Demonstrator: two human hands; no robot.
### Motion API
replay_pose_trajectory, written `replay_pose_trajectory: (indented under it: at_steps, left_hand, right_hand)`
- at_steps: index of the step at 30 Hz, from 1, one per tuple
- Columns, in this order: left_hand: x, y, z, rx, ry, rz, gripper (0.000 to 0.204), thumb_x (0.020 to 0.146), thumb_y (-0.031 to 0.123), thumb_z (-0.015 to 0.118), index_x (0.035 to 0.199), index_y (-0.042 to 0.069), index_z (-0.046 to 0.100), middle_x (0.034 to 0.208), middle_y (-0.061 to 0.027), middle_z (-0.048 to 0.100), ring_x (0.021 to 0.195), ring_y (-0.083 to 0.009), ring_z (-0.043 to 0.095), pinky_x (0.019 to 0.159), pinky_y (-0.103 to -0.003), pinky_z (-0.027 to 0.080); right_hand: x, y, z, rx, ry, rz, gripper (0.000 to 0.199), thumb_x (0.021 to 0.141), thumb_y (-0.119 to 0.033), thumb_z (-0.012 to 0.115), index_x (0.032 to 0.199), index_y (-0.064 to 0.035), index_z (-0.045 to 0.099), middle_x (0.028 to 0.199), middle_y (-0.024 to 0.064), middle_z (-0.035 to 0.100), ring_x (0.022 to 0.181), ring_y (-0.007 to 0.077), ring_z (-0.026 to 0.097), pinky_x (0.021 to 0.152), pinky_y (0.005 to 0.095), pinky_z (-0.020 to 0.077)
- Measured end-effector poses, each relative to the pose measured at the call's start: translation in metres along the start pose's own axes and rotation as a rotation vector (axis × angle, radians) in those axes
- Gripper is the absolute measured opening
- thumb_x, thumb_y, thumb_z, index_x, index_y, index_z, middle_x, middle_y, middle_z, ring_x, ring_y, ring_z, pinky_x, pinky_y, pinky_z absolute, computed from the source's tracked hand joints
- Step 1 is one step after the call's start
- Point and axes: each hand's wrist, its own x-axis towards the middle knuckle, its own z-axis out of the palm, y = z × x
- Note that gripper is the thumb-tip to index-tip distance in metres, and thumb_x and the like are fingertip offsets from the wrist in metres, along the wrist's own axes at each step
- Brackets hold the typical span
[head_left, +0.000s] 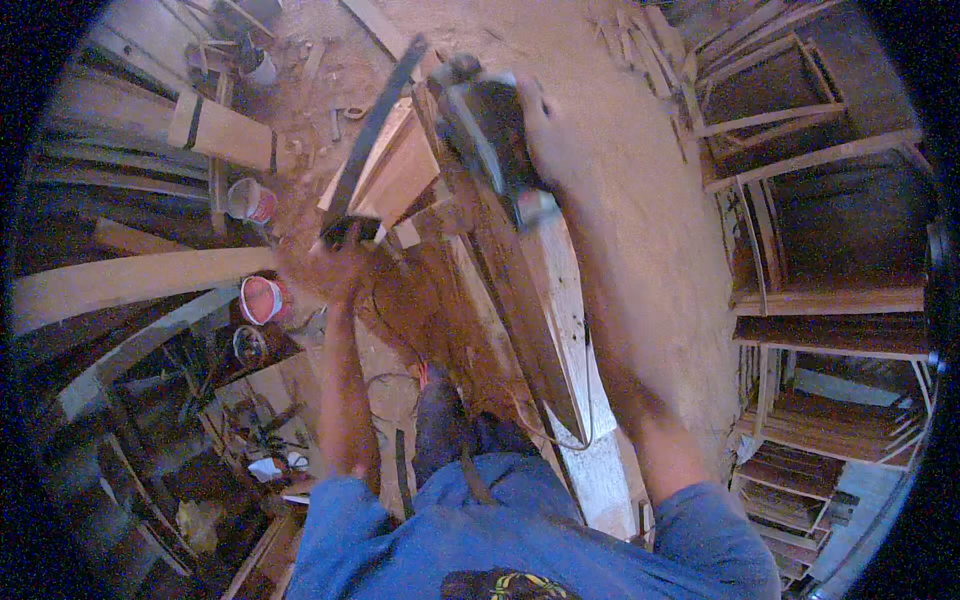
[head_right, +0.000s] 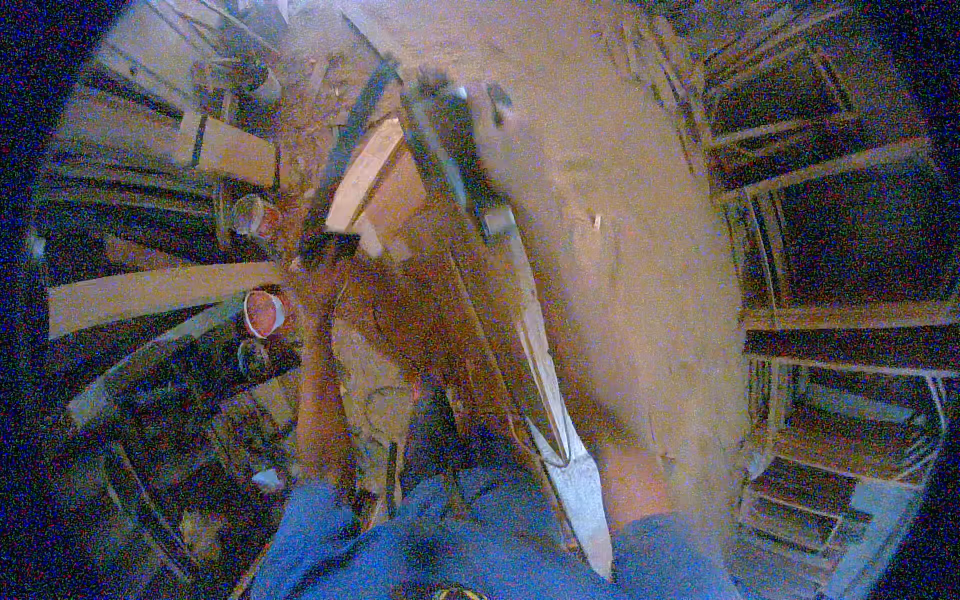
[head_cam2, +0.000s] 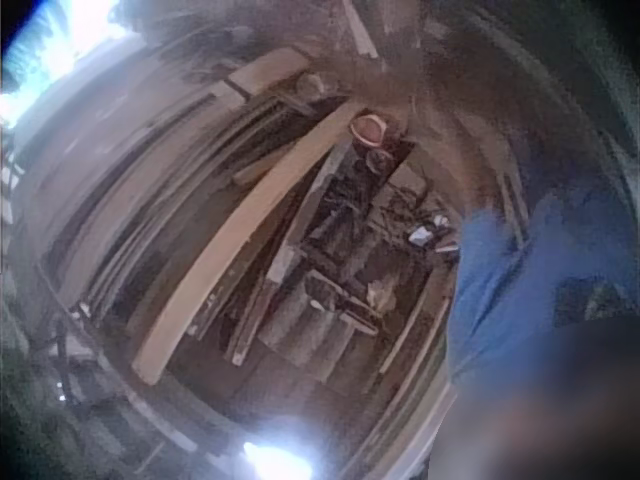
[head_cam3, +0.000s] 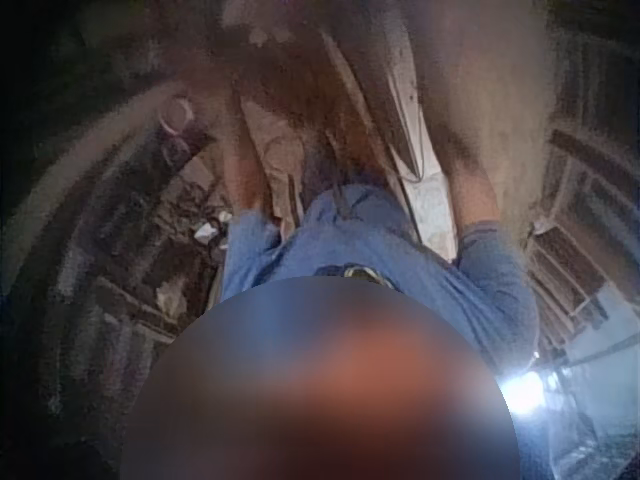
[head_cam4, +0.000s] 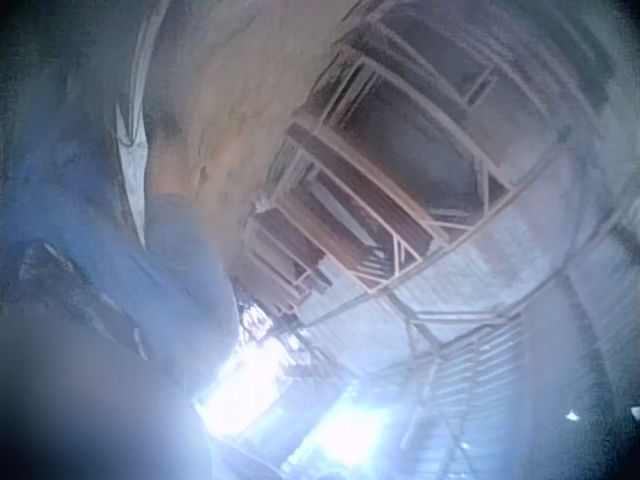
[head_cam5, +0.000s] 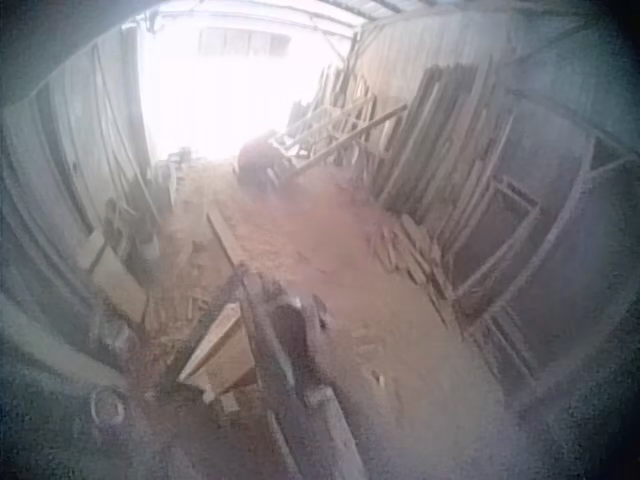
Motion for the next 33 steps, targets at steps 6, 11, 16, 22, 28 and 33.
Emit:
replay_pose_trajectory:
  at_steps: [6,11,16,22,28,33]
  left_hand:
    - [-0.118,-0.133,-0.061,-0.299,0.173,-0.239,0.037,0.089,0.027,0.075,0.109,-0.004,0.069,0.103,-0.0153,0.073,0.088,-0.0285,0.07,0.081,-0.04,0.055]
    - [-0.187,-0.128,-0.082,0.428,-0.024,0.27,0.029,0.093,0.018,0.072,0.108,-0.006,0.069,0.099,-0.0114,0.072,0.088,-0.0206,0.068,0.078,-0.035,0.054]
    - [-0.217,-0.114,-0.064,-0.517,-0.029,-0.191,0.024,0.093,0.017,0.071,0.103,-0.005,0.07,0.092,-0.0074,0.072,0.082,-0.0154,0.065,0.076,-0.033,0.053]
    - [-0.261,-0.056,-0.081,-0.22,-0.065,-0.132,0.029,0.092,0.025,0.073,0.097,-0.003,0.072,0.088,-0.0069,0.073,0.079,-0.0149,0.065,0.074,-0.033,0.052]
    - [-0.288,-0.071,-0.078,-0.343,-0.113,-0.186,0.033,0.089,0.031,0.076,0.095,-0.002,0.072,0.087,-0.0081,0.073,0.079,-0.0179,0.066,0.074,-0.035,0.051]
    - [-0.299,-0.103,-0.091,-0.032,-0.05,0.042,0.031,0.091,0.027,0.074,0.101,-0.002,0.071,0.091,-0.0094,0.072,0.083,-0.0197,0.066,0.077,-0.035,0.051]
  right_hand:
    - [-0.042,-0.022,0.019,0.112,-0.245,0.116,0.072,0.102,-0.059,0.032,0.111,0.0027,0.068,0.11,0.031,0.066,0.106,0.0484,0.063,0.093,0.0492,0.0501]
    - [-0.082,0.007,-0.041,0.103,-0.139,0.157,0.068,0.102,-0.057,0.033,0.107,0.0007,0.068,0.105,0.0249,0.064,0.099,0.041,0.059,0.088,0.0444,0.0471]
    - [-0.251,0.083,-0.095,0.198,-0.16,0.225,0.057,0.104,-0.056,0.037,0.094,-0.0087,0.066,0.072,0.0007,0.057,0.062,0.0103,0.048,0.056,0.0256,0.0373]
    - [-0.482,0.109,-0.211,-0.132,-0.134,0.289,0.053,0.107,-0.048,0.034,0.096,-0.0049,0.063,0.074,0.0026,0.056,0.066,0.0134,0.052,0.061,0.029,0.0439]
    - [-0.544,0.105,-0.237,0.025,-0.037,0.39,0.053,0.105,-0.047,0.039,0.082,-0.0024,0.056,0.071,0.0083,0.055,0.066,0.023,0.053,0.06,0.0402,0.0458]
    - [-0.477,0.135,-0.217,-0.086,-0.225,0.441,0.054,0.105,-0.049,0.042,0.108,-0.0012,0.066,0.088,0.0056,0.065,0.077,0.021,0.056,0.069,0.0356,0.0465]
